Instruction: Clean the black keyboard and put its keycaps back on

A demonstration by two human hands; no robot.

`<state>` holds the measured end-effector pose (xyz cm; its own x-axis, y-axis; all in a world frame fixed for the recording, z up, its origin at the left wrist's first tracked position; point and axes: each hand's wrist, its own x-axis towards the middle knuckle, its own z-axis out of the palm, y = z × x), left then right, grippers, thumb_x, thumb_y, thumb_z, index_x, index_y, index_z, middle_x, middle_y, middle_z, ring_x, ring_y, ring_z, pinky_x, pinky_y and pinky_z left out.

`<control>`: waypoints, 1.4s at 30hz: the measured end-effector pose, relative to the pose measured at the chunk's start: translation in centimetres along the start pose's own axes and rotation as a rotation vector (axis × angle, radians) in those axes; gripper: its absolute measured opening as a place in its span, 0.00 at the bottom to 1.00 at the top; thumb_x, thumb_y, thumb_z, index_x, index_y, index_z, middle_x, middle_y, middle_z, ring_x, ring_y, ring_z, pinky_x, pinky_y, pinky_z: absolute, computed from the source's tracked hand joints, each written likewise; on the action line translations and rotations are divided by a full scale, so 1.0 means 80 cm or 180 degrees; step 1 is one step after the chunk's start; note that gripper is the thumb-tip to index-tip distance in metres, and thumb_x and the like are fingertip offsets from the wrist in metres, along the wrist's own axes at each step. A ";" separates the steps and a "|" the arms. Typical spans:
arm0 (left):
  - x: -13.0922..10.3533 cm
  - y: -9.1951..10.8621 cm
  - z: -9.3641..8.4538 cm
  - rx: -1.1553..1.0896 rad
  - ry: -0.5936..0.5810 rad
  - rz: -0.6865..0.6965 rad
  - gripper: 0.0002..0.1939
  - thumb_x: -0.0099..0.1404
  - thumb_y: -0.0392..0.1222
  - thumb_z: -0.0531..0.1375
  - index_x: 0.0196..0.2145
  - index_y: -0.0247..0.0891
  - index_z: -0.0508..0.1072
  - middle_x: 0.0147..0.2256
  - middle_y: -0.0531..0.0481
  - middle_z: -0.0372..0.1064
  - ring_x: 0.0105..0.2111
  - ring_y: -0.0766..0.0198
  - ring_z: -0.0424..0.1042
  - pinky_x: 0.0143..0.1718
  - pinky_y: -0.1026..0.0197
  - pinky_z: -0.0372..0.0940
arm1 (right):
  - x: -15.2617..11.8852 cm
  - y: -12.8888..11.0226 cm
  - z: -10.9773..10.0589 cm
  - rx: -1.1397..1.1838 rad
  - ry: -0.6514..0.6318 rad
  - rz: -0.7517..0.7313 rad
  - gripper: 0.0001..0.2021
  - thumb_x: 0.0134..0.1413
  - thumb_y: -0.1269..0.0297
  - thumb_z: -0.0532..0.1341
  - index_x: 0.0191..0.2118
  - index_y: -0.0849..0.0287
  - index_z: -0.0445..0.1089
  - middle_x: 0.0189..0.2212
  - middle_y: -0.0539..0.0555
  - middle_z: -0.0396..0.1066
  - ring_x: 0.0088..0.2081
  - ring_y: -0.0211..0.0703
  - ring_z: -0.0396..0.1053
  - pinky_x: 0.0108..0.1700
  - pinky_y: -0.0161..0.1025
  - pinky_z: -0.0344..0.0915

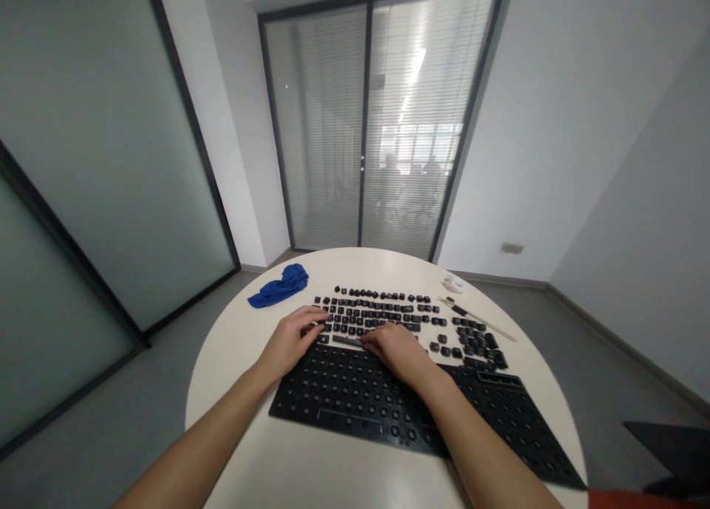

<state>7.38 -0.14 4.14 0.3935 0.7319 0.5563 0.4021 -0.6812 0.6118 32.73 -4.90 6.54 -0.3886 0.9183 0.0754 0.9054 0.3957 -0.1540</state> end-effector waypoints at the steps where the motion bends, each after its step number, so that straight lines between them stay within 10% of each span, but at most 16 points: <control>1: -0.005 0.000 -0.002 -0.0037 -0.0037 -0.0035 0.12 0.68 0.39 0.58 0.47 0.42 0.77 0.48 0.45 0.73 0.48 0.56 0.73 0.47 0.55 0.72 | 0.000 0.001 0.000 -0.0009 0.0016 -0.0041 0.13 0.66 0.64 0.56 0.43 0.52 0.79 0.41 0.55 0.80 0.45 0.48 0.73 0.48 0.38 0.63; 14: -0.024 -0.015 -0.039 -0.0141 -0.0462 -0.0497 0.13 0.60 0.40 0.66 0.44 0.39 0.78 0.43 0.45 0.78 0.44 0.55 0.76 0.51 0.53 0.68 | 0.004 0.003 0.009 -0.0116 0.0162 0.0008 0.12 0.66 0.66 0.56 0.47 0.57 0.76 0.40 0.57 0.79 0.45 0.49 0.73 0.47 0.40 0.64; 42: -0.024 -0.026 -0.017 -0.0153 -0.0721 -0.0493 0.09 0.62 0.42 0.65 0.40 0.41 0.81 0.39 0.47 0.78 0.41 0.56 0.75 0.47 0.54 0.67 | 0.003 0.006 0.010 -0.0101 0.0185 -0.0083 0.12 0.66 0.66 0.57 0.48 0.56 0.77 0.42 0.58 0.76 0.47 0.49 0.71 0.51 0.41 0.64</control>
<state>4.65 -0.14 2.57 0.5075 0.8011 0.3174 0.4344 -0.5560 0.7086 32.94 -4.50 5.66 -0.4022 0.9054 0.1361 0.9005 0.4181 -0.1200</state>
